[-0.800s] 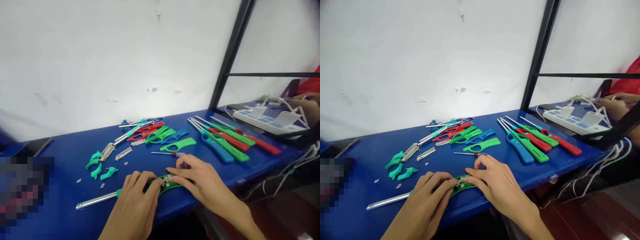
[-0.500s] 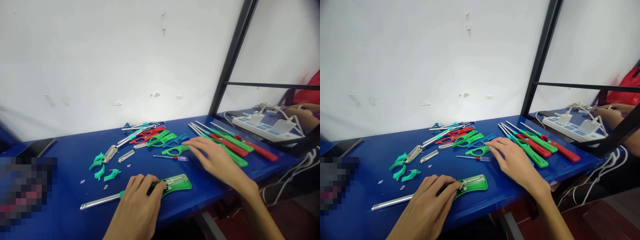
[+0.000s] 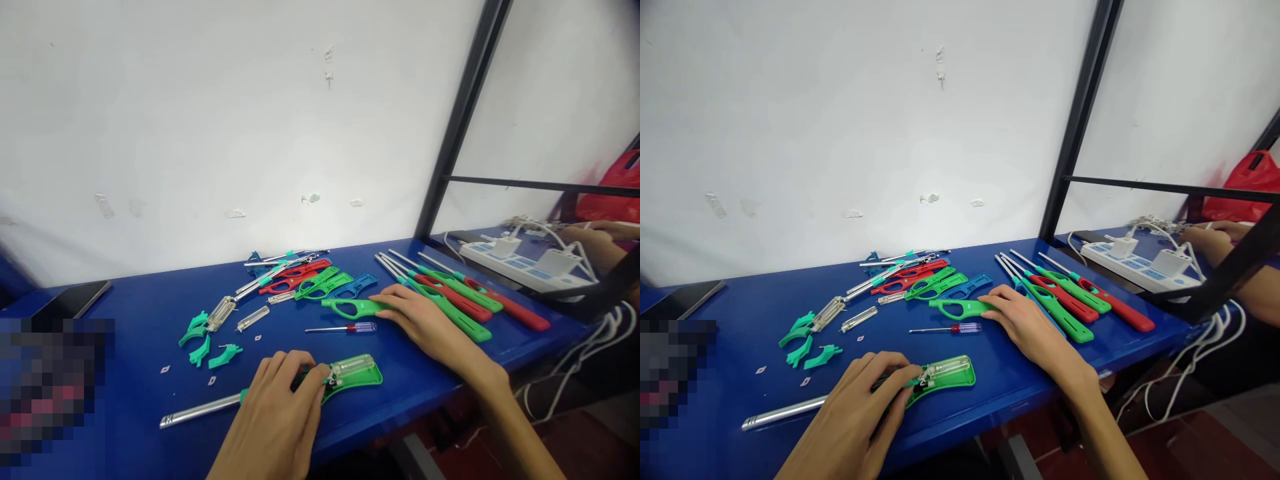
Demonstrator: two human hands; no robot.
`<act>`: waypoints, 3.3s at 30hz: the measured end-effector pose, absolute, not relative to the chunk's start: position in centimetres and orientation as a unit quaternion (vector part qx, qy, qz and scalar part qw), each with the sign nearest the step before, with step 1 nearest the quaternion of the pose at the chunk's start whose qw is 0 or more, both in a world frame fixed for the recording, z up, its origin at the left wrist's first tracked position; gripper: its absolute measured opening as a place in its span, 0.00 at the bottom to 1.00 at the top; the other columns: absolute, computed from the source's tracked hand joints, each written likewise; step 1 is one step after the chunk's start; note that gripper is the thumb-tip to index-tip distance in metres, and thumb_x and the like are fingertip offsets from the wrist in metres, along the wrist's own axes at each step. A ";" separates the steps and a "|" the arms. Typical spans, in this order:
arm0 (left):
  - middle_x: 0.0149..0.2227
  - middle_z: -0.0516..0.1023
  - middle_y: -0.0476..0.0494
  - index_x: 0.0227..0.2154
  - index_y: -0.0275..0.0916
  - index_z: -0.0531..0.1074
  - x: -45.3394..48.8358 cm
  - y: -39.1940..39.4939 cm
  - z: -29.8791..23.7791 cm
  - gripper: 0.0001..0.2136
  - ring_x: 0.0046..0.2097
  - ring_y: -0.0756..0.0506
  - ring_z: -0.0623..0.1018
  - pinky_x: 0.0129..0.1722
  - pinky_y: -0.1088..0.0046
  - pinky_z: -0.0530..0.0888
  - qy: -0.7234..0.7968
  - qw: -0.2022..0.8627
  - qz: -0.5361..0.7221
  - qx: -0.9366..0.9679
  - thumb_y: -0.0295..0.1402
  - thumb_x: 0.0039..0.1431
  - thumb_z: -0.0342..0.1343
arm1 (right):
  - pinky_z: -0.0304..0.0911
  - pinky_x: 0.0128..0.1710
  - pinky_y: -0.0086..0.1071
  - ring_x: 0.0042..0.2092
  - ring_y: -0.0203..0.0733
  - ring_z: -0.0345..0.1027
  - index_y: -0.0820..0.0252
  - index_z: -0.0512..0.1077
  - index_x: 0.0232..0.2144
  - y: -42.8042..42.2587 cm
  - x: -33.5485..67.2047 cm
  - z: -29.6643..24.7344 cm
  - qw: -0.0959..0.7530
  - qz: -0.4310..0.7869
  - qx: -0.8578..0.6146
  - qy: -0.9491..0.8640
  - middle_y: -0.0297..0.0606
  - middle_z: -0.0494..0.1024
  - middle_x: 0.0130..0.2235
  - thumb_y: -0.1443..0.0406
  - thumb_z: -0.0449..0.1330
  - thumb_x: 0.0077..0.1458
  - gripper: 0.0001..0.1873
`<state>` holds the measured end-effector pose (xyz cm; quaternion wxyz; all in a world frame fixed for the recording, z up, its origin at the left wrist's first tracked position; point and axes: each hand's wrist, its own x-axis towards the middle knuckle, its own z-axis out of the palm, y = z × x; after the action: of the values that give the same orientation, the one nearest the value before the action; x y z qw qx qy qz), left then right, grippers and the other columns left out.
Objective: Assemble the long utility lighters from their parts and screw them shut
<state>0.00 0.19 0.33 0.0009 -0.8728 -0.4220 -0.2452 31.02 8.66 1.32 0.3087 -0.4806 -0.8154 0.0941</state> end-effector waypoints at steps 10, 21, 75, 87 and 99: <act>0.50 0.79 0.46 0.53 0.48 0.74 -2.5 1.1 2.2 0.11 0.53 0.43 0.78 0.55 0.65 0.74 -0.443 0.064 -0.411 -0.794 0.30 0.74 0.52 | 0.74 0.57 0.45 0.56 0.57 0.80 0.55 0.80 0.57 4.8 28.9 4.2 0.404 0.412 -0.472 -0.667 0.43 0.86 0.53 0.45 0.59 0.69 0.27; 0.53 0.85 0.46 0.58 0.51 0.79 -6.0 1.9 2.8 0.18 0.55 0.38 0.83 0.57 0.57 0.78 -0.493 -0.039 -0.345 -0.798 0.49 0.75 0.51 | 0.70 0.65 0.43 0.63 0.50 0.74 0.42 0.75 0.63 2.1 25.8 2.1 0.303 0.139 -0.413 -0.848 0.35 0.81 0.61 0.57 0.55 0.76 0.19; 0.40 0.84 0.44 0.43 0.41 0.75 -3.7 0.7 1.9 0.17 0.41 0.38 0.84 0.46 0.57 0.77 -0.476 0.112 -0.130 -0.863 0.15 0.65 0.47 | 0.69 0.61 0.37 0.62 0.48 0.72 0.39 0.71 0.63 1.8 24.1 1.6 0.252 0.209 -0.439 -0.836 0.35 0.76 0.60 0.55 0.59 0.73 0.19; 0.55 0.82 0.40 0.59 0.42 0.73 -5.1 0.6 3.4 0.26 0.55 0.32 0.81 0.55 0.50 0.74 -0.438 0.132 -0.214 -0.863 0.26 0.57 0.71 | 0.66 0.43 0.35 0.39 0.45 0.75 0.51 0.81 0.40 2.2 22.2 1.7 0.293 0.203 -0.407 -0.841 0.33 0.81 0.36 0.60 0.62 0.71 0.08; 0.44 0.83 0.48 0.46 0.44 0.77 -5.4 0.7 4.0 0.10 0.44 0.41 0.83 0.48 0.59 0.78 -0.435 0.036 -0.184 -0.881 0.22 0.71 0.55 | 0.66 0.40 0.29 0.37 0.40 0.75 0.51 0.83 0.40 1.9 22.7 1.3 0.290 0.246 -0.408 -0.830 0.31 0.81 0.35 0.52 0.60 0.72 0.15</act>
<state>-5.38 0.72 4.00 0.0355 -0.8807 -0.4351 -0.1837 22.73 1.86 1.34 0.2898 -0.4085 -0.8299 0.2458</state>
